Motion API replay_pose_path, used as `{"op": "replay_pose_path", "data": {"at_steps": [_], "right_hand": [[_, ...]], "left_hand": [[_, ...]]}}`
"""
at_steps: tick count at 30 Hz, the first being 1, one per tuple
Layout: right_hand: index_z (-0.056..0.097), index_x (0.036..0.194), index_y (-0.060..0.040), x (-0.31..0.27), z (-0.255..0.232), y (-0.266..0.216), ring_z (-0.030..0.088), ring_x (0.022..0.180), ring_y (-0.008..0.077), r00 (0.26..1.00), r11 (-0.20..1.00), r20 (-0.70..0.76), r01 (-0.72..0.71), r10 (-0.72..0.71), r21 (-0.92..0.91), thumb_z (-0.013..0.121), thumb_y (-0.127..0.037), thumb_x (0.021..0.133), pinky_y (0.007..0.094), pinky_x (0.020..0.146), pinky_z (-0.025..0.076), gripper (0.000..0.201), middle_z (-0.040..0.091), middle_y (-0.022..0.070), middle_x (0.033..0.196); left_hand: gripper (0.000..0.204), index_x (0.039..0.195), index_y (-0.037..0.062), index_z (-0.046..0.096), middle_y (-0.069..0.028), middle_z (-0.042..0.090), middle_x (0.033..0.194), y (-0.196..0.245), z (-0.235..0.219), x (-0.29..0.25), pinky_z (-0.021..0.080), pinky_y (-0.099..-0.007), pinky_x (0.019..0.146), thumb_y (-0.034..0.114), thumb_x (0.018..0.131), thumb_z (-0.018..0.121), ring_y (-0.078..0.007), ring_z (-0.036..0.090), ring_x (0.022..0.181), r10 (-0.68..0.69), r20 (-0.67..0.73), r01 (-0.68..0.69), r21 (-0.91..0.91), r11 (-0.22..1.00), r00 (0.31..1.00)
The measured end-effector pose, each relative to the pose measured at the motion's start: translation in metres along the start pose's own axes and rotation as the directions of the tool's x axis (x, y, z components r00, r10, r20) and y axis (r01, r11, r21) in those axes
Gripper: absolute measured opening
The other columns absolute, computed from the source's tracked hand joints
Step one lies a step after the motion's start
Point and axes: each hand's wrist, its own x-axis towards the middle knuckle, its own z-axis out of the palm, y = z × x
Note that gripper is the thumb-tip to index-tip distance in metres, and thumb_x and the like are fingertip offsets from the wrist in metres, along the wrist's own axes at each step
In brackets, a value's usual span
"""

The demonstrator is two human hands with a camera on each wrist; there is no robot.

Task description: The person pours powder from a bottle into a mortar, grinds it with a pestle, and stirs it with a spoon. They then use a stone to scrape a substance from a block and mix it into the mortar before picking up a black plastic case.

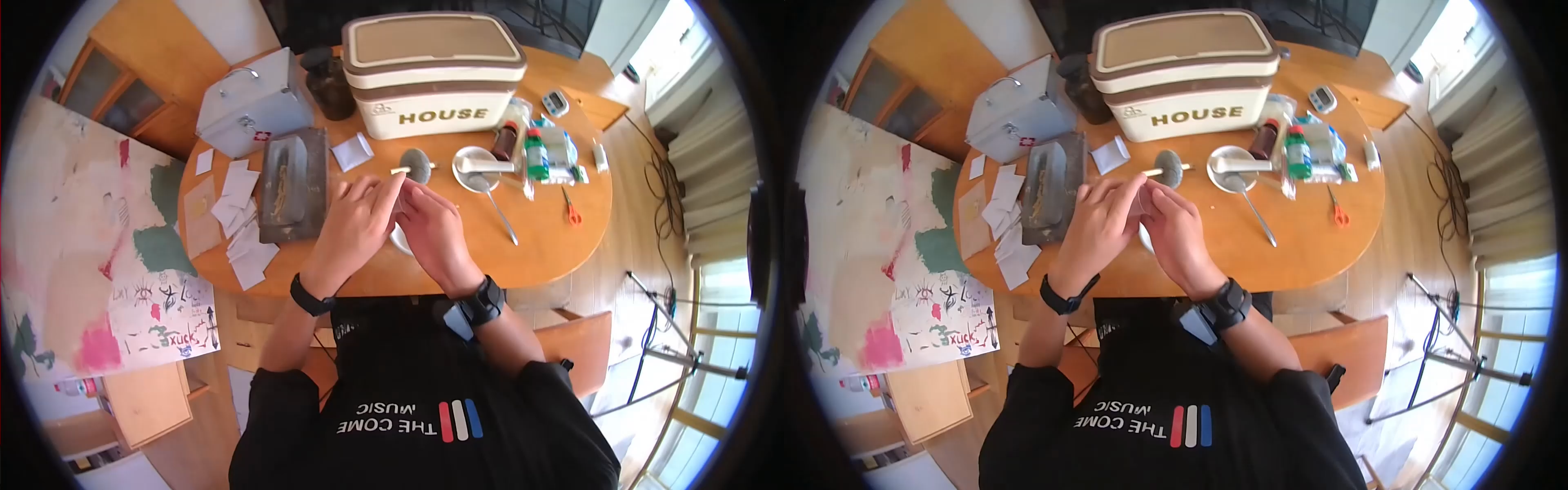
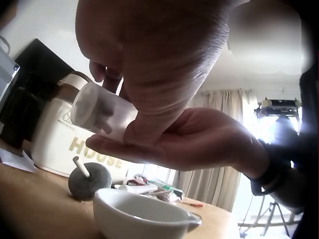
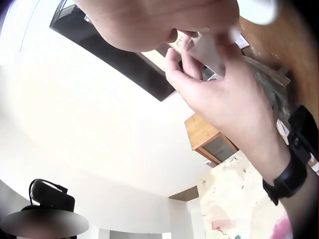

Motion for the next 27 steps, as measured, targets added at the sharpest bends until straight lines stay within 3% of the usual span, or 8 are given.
{"op": "replay_pose_path", "data": {"at_steps": [5,8,11,14,20,23,27], "right_hand": [[0.057,0.138,0.0114,-0.007,-0.003,0.005,0.068,0.111,0.0257,0.994,1.000,-0.104,-0.015,0.015,-0.003,0.042,-0.007,0.108,0.0392,0.096,0.053,0.038,0.069,0.0184,0.126],[0.058,0.135,0.0116,-0.009,-0.012,0.013,0.067,0.111,0.0256,0.992,1.000,-0.125,-0.006,0.007,0.014,0.042,-0.006,0.107,0.0387,0.095,0.053,0.037,0.068,0.0181,0.125],[0.059,0.133,0.0116,-0.009,-0.020,0.017,0.067,0.111,0.0255,0.990,1.000,-0.143,-0.003,0.007,0.028,0.044,-0.005,0.106,0.0385,0.094,0.054,0.035,0.068,0.0178,0.124],[0.059,0.132,0.0116,-0.011,-0.021,0.016,0.066,0.113,0.0251,0.986,0.999,-0.164,-0.016,0.023,0.044,0.046,-0.003,0.105,0.0382,0.093,0.054,0.033,0.067,0.0175,0.124],[0.058,0.138,0.0119,-0.013,-0.018,0.018,0.068,0.111,0.0223,0.987,0.997,-0.160,0.002,-0.014,-0.079,0.048,0.000,0.103,0.0330,0.091,0.056,0.038,0.068,0.0166,0.128],[0.058,0.140,0.0111,-0.012,-0.015,0.017,0.069,0.109,0.0201,0.989,0.988,-0.143,0.020,-0.042,-0.154,0.052,0.001,0.102,0.0302,0.088,0.056,0.040,0.070,0.0159,0.127],[0.060,0.139,0.0106,-0.009,-0.014,0.022,0.069,0.108,0.0191,0.981,0.969,-0.173,0.042,-0.085,-0.242,0.054,0.002,0.101,0.0295,0.088,0.056,0.040,0.071,0.0152,0.126]], "left_hand": [[0.063,0.140,-0.0026,0.055,-0.0106,0.072,0.107,0.010,0.002,0.005,0.044,-0.0432,0.088,-0.001,0.079,0.073,-0.0278,0.063,0.110,0.112,0.185,-0.132,0.099,0.986,0.976],[0.063,0.140,-0.0006,0.056,-0.0096,0.073,0.107,0.009,0.008,0.002,0.044,-0.0425,0.088,-0.001,0.080,0.074,-0.0276,0.064,0.111,0.106,0.191,-0.119,0.057,0.991,0.976],[0.062,0.140,0.0016,0.056,-0.0086,0.074,0.108,0.010,0.014,-0.003,0.044,-0.0425,0.088,0.000,0.081,0.076,-0.0274,0.064,0.111,0.074,0.170,-0.077,0.011,0.997,0.983],[0.056,0.139,-0.0054,0.056,-0.0105,0.072,0.105,0.012,0.016,-0.007,0.045,-0.0414,0.087,0.001,0.085,0.068,-0.0270,0.063,0.109,0.081,0.158,-0.084,0.014,0.996,0.984],[0.061,0.140,-0.0027,0.056,-0.0088,0.073,0.103,0.015,0.017,-0.014,0.046,-0.0423,0.088,0.002,0.082,0.073,-0.0268,0.065,0.109,0.058,0.116,-0.065,0.057,0.996,0.992],[0.072,0.143,0.0040,0.056,-0.0081,0.074,0.112,0.017,0.017,-0.017,0.047,-0.0442,0.086,-0.001,0.075,0.081,-0.0290,0.066,0.109,0.009,0.045,-0.009,0.013,1.000,0.999],[0.073,0.144,0.0037,0.057,-0.0095,0.074,0.114,0.018,0.022,-0.025,0.049,-0.0449,0.087,-0.002,0.075,0.080,-0.0294,0.067,0.109,-0.031,-0.022,0.031,-0.005,0.999,0.999]]}}
